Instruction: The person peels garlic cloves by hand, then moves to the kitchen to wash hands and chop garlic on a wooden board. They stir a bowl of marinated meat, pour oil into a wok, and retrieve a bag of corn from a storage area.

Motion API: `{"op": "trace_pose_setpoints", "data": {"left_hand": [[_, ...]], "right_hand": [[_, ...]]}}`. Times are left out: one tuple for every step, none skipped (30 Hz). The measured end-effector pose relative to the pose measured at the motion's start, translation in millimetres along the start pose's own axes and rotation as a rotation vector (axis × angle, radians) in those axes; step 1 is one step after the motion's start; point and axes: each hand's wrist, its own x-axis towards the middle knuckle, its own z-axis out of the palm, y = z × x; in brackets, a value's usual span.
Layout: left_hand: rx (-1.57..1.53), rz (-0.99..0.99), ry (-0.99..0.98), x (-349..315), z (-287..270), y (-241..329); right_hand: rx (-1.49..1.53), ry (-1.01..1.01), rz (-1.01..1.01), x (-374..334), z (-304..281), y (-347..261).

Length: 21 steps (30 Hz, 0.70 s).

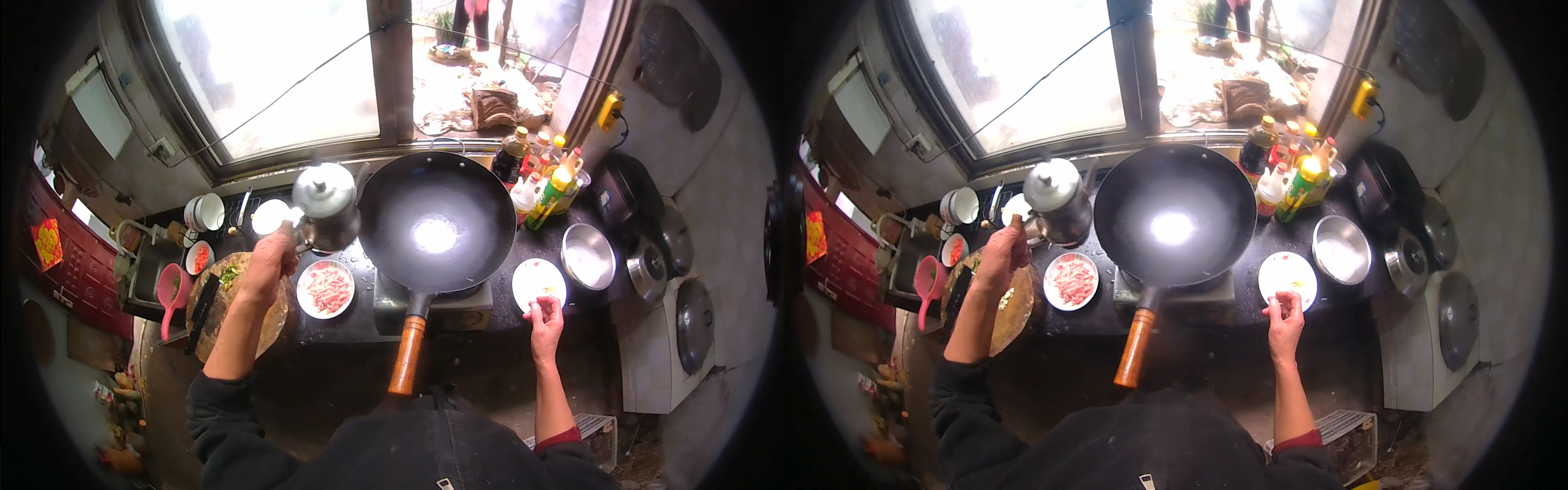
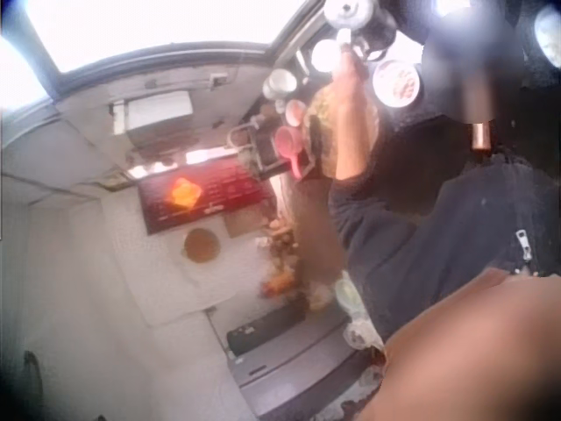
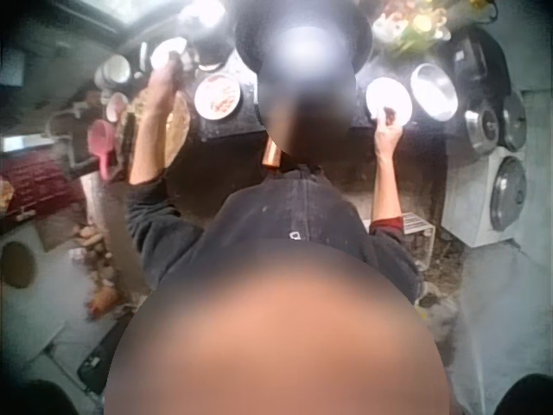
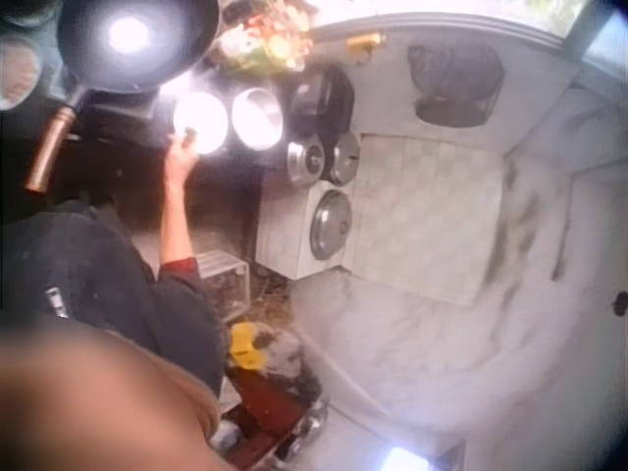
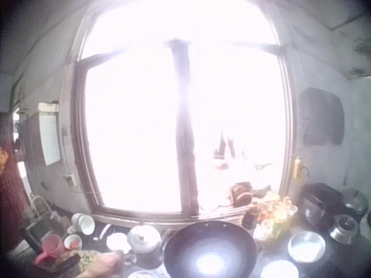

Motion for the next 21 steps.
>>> {"op": "trace_pose_setpoints", "data": {"left_hand": [[-0.002,-0.035,-0.029,-3,11,5],[0.026,-0.034,-0.069,-6,23,9],[0.066,-0.052,-0.063,-7,36,10],[0.111,-0.066,-0.095,-6,46,14],[0.14,-0.098,-0.127,-4,56,18],[0.157,-0.106,-0.146,-2,69,19],[0.176,-0.123,-0.148,1,81,19],[0.229,-0.155,-0.139,5,92,21],[0.245,-0.183,-0.143,9,103,20],[0.294,-0.169,-0.152,14,112,21],[0.332,-0.162,-0.163,19,121,21],[0.397,-0.146,-0.126,25,131,18],[0.42,-0.145,-0.099,31,137,17],[0.429,-0.154,-0.075,37,141,16],[0.443,-0.166,-0.038,42,145,14],[0.44,-0.162,0.027,47,148,11],[0.41,-0.134,0.047,50,148,8],[0.386,-0.109,0.073,53,146,6],[0.374,-0.099,0.104,55,143,5],[0.4,-0.064,0.139,56,138,6],[0.405,-0.05,0.156,57,133,7]], "right_hand": [[0.043,-0.015,-0.024,0,-4,1],[0.038,-0.005,-0.018,0,-10,2],[0.015,0.03,0.0,1,-15,2],[0.035,0.056,-0.01,1,-20,3],[0.088,0.063,-0.02,1,-25,4],[0.078,0.088,0.004,1,-28,4],[0.105,0.094,0.026,0,-31,4],[0.159,0.106,0.06,0,-32,4],[0.177,0.094,0.043,-1,-31,4],[0.146,0.093,0.028,-2,-29,3],[0.186,0.07,0.001,-4,-26,2],[0.176,0.052,-0.023,-5,-22,0],[0.147,0.017,-0.003,-7,-19,-1],[0.135,0.0,0.026,-9,-15,-3],[0.177,-0.019,0.016,-10,-11,-4],[0.201,-0.037,0.011,-12,-8,-6],[0.206,-0.056,0.027,-13,-6,-7],[0.186,-0.056,0.03,-13,-5,-7],[0.225,-0.082,-0.002,-13,-5,-7],[0.187,-0.069,0.024,-13,-6,-6],[0.182,-0.077,0.029,-12,-8,-5]]}}
